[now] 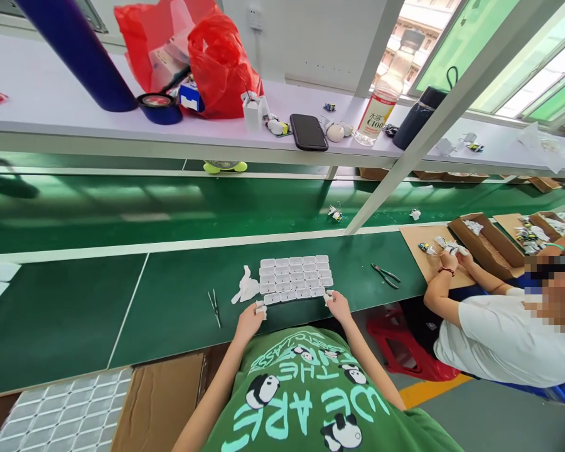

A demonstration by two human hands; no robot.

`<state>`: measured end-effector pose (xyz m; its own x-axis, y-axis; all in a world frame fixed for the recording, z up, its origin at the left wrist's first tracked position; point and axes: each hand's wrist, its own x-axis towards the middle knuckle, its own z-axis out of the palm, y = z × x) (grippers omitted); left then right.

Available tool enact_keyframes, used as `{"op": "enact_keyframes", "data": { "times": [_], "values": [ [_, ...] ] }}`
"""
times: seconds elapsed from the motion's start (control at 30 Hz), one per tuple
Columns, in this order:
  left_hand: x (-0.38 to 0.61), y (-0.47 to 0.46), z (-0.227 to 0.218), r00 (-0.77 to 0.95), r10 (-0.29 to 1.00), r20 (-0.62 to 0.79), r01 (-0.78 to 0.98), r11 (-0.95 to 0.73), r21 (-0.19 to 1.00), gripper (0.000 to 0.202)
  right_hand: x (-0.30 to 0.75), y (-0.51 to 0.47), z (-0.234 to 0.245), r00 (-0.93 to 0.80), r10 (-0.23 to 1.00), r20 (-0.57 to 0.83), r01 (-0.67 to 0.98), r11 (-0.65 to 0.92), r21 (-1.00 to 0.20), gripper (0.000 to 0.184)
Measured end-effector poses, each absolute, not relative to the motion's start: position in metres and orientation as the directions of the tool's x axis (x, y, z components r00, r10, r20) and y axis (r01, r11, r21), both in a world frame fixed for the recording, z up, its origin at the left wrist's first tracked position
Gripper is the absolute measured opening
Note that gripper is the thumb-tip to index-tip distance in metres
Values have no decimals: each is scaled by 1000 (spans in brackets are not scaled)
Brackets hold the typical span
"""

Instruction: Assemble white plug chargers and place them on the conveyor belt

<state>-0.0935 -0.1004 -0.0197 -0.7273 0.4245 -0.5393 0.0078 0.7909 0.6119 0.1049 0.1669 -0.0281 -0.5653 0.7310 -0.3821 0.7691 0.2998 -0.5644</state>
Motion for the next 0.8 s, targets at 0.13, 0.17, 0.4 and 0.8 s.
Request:
{"op": "enact_keyframes", "data": {
  "times": [0.13, 0.17, 0.4, 0.8],
  "values": [
    [-92, -89, -19, -713, 448, -539, 4, 772, 636, 29, 97, 166, -25, -563, 715, -414, 768, 268, -582, 18],
    [-93, -88, -18, -715, 446, -539, -1, 770, 638, 29, 96, 166, -25, -560, 718, -413, 768, 263, -584, 16],
    [-96, -90, -17, -747, 396, -534, -44, 772, 634, 23, 91, 161, -27, -549, 722, -422, 764, 229, -603, 17],
    [-96, -92, -14, -774, 368, -516, -56, 771, 634, 22, 85, 159, -36, -545, 717, -435, 742, 170, -649, 13]
  ]
}}
